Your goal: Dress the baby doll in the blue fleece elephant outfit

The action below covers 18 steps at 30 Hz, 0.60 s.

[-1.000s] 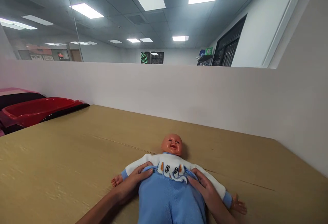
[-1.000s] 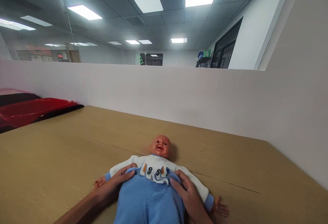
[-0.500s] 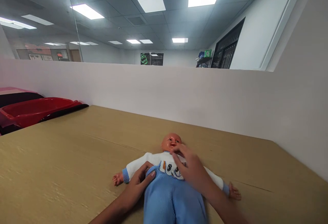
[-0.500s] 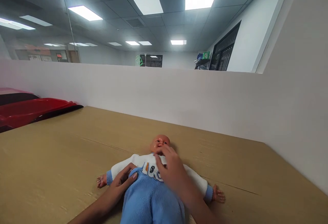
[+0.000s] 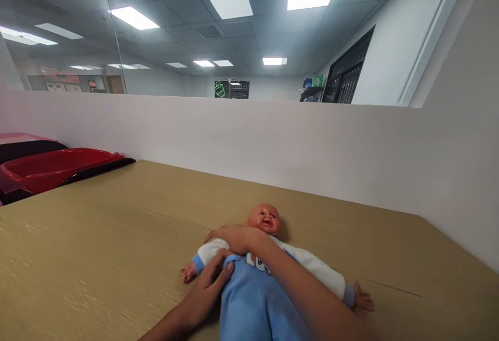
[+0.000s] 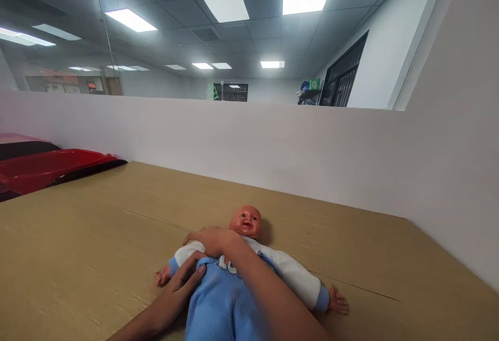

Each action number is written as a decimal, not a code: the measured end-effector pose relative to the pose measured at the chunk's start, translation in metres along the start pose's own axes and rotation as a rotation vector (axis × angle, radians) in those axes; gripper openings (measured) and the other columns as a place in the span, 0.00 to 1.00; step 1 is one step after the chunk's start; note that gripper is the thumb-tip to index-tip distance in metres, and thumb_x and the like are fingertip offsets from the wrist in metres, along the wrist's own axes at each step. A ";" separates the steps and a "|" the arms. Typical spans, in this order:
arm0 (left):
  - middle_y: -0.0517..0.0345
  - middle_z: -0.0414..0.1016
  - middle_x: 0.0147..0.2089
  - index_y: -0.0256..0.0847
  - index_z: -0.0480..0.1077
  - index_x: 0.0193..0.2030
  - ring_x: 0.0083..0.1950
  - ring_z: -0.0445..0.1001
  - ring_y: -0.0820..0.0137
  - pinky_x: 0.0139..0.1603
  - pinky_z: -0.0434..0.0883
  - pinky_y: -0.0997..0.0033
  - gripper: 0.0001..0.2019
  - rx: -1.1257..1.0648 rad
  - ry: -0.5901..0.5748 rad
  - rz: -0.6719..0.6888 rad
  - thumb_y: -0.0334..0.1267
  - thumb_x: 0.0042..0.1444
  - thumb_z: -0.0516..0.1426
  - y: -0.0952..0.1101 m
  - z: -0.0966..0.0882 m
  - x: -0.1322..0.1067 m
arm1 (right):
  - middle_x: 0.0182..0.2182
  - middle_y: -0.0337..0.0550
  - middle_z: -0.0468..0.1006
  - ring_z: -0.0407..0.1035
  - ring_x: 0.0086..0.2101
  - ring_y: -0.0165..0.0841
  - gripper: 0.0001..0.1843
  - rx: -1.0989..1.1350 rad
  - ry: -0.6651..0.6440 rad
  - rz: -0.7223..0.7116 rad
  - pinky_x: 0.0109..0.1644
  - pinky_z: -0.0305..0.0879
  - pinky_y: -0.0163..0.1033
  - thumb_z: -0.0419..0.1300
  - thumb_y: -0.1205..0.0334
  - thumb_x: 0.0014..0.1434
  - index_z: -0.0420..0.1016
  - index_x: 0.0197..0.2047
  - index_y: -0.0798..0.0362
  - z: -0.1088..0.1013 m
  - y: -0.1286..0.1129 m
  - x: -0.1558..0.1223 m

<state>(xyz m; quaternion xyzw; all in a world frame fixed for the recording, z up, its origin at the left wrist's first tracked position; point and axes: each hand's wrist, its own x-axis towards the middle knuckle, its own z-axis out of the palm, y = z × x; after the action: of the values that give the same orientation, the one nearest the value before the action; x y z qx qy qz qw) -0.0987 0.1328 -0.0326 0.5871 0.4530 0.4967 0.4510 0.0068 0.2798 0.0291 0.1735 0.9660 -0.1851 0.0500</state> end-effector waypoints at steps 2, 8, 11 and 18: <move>0.53 0.76 0.57 0.46 0.73 0.54 0.64 0.68 0.55 0.71 0.59 0.59 0.19 0.007 0.038 0.037 0.56 0.67 0.55 -0.003 0.001 0.002 | 0.54 0.52 0.78 0.74 0.51 0.47 0.24 -0.018 0.102 0.038 0.52 0.69 0.48 0.64 0.60 0.65 0.73 0.64 0.44 -0.003 -0.001 -0.013; 0.52 0.80 0.51 0.45 0.72 0.53 0.55 0.75 0.56 0.58 0.69 0.60 0.18 -0.035 0.179 0.059 0.55 0.69 0.54 -0.015 0.001 0.009 | 0.48 0.46 0.76 0.72 0.46 0.42 0.19 0.008 0.418 0.136 0.52 0.64 0.44 0.56 0.66 0.62 0.78 0.54 0.48 -0.018 0.005 -0.054; 0.52 0.81 0.52 0.45 0.72 0.53 0.55 0.76 0.55 0.56 0.69 0.61 0.18 -0.006 0.215 0.047 0.55 0.68 0.55 -0.016 0.001 0.011 | 0.47 0.46 0.78 0.71 0.48 0.40 0.17 0.091 0.505 0.135 0.55 0.63 0.42 0.54 0.70 0.61 0.78 0.49 0.51 -0.022 0.018 -0.067; 0.53 0.82 0.41 0.43 0.70 0.43 0.45 0.77 0.60 0.46 0.68 0.65 0.18 -0.035 0.189 0.067 0.58 0.64 0.60 -0.004 -0.015 0.026 | 0.37 0.39 0.82 0.74 0.41 0.36 0.17 0.330 0.562 0.113 0.50 0.69 0.37 0.49 0.71 0.60 0.80 0.38 0.54 -0.011 0.034 -0.082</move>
<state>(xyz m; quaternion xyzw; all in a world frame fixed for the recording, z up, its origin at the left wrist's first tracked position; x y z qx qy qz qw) -0.1118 0.1601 -0.0307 0.5444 0.4649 0.5724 0.3997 0.0952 0.2880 0.0408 0.2768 0.8878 -0.2812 -0.2369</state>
